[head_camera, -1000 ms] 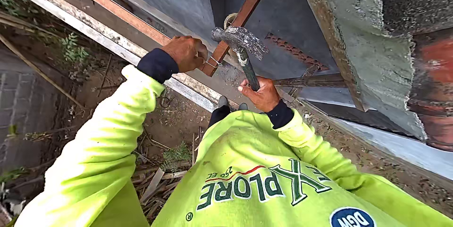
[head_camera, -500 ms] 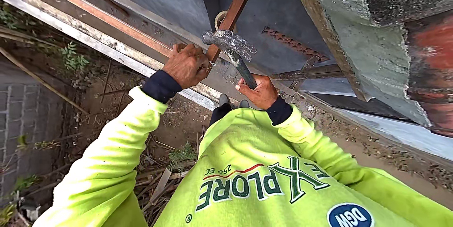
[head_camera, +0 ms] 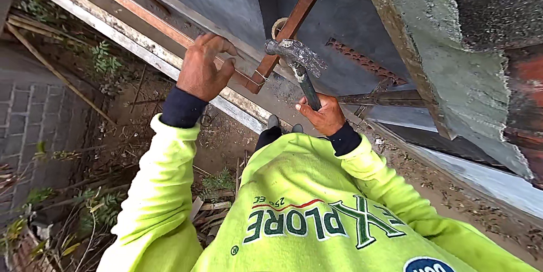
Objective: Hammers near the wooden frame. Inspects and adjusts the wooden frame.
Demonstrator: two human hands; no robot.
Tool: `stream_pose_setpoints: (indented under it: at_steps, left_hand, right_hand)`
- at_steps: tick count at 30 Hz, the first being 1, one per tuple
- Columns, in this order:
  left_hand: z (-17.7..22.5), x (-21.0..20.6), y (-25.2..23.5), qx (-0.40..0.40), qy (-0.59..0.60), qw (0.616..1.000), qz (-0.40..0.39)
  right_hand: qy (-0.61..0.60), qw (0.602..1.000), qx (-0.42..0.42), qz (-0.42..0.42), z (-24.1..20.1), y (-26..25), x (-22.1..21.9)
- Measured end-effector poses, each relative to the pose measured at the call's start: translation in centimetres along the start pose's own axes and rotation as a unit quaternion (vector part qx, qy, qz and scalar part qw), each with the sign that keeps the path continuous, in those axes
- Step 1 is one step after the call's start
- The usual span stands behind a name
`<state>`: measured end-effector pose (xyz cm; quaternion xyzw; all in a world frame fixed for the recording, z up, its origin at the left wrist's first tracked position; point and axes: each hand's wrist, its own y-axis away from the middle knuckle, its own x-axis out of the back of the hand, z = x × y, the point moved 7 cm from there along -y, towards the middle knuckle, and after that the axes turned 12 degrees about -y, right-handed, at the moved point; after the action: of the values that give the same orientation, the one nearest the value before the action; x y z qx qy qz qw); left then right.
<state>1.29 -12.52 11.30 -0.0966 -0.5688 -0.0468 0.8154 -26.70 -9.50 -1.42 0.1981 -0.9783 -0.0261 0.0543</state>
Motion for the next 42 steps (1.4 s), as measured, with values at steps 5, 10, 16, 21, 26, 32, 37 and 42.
stream_pose_setpoints:
  at_steps: [5,10,16,21,26,32,37,42]
  left_hand:
    - [-2.3,-4.4,7.8,0.401,0.351,0.811,0.241]
    - [1.1,-12.8,8.2,0.482,0.554,0.657,0.170]
    - [-0.9,-8.3,7.6,0.312,0.167,0.900,0.256]
    - [-0.4,-5.8,4.9,0.026,-0.059,0.994,0.093]
    - [0.6,-5.6,2.8,-0.047,-0.103,0.993,-0.041]
    - [1.9,-5.5,0.7,-0.121,-0.141,0.975,-0.124]
    - [2.5,-5.5,0.8,-0.232,-0.191,0.950,-0.083]
    - [2.6,-6.1,1.0,-0.274,-0.244,0.928,-0.058]
  right_hand:
    - [0.004,1.000,-0.002,0.008,0.2,-1.0,-0.8]
    - [-0.002,1.000,0.020,0.001,-0.7,-2.6,-2.0]
    - [0.035,0.998,0.036,-0.024,-2.4,-3.9,-2.8]
    - [0.050,0.997,0.037,-0.045,-3.1,-4.0,-3.5]
    - [0.044,0.997,0.030,-0.049,-2.6,-3.5,-4.0]
    - [0.044,0.997,0.039,-0.047,-2.5,-3.0,-3.6]
    - [0.046,0.998,0.034,-0.029,-2.0,-2.4,-2.9]
    - [0.040,0.999,0.025,-0.017,-1.4,-2.1,-2.5]
